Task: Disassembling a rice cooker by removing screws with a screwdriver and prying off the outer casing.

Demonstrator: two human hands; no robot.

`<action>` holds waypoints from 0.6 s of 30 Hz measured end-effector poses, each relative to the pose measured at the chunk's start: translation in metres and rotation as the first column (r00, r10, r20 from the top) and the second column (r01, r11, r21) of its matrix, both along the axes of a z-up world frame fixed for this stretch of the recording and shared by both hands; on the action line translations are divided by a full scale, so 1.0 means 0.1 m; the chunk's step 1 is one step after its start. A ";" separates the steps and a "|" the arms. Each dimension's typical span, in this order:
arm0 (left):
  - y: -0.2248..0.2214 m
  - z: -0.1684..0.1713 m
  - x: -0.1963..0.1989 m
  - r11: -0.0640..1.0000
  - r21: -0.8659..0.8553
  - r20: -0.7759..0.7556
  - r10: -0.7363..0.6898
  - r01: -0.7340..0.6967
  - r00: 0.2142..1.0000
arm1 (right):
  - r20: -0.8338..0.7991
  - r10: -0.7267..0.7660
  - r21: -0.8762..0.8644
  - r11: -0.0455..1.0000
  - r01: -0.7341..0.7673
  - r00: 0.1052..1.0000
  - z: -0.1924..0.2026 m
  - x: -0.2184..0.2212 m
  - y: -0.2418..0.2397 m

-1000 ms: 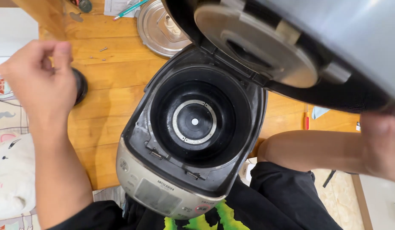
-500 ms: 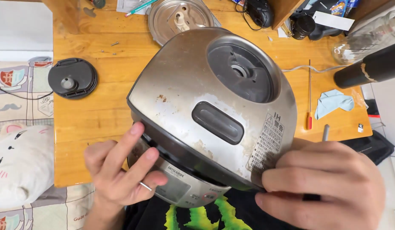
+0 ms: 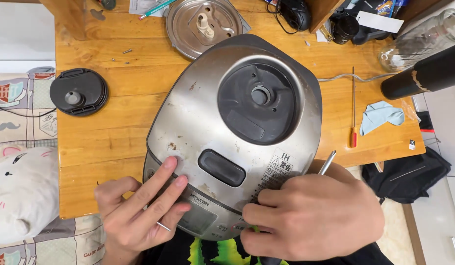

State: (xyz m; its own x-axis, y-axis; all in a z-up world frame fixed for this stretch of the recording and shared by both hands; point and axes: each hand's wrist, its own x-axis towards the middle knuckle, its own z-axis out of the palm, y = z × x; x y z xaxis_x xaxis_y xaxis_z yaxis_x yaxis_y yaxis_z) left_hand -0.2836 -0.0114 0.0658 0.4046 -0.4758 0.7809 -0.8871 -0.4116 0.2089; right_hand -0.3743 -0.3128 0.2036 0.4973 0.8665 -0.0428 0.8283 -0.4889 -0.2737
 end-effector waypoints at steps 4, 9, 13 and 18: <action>0.05 -0.02 -0.05 1.000 0.006 -0.041 -0.008 0.008 0.999 | -0.041 0.019 0.023 1.000 -0.019 0.999 0.00 0.02 0.01; 0.02 -0.08 -0.12 1.000 0.004 -0.042 0.031 -0.031 0.999 | -0.065 -0.028 -0.030 0.999 0.026 0.998 -0.06 -0.02 0.05; -0.01 -0.13 -0.13 0.999 -0.023 -0.051 0.025 -0.027 0.998 | -0.063 -0.048 -0.087 0.995 0.042 0.997 -0.10 -0.05 0.07; -0.01 -0.19 -0.16 0.998 -0.041 -0.047 0.035 -0.037 0.998 | -0.030 -0.040 -0.013 0.999 0.040 0.999 -0.12 -0.05 0.07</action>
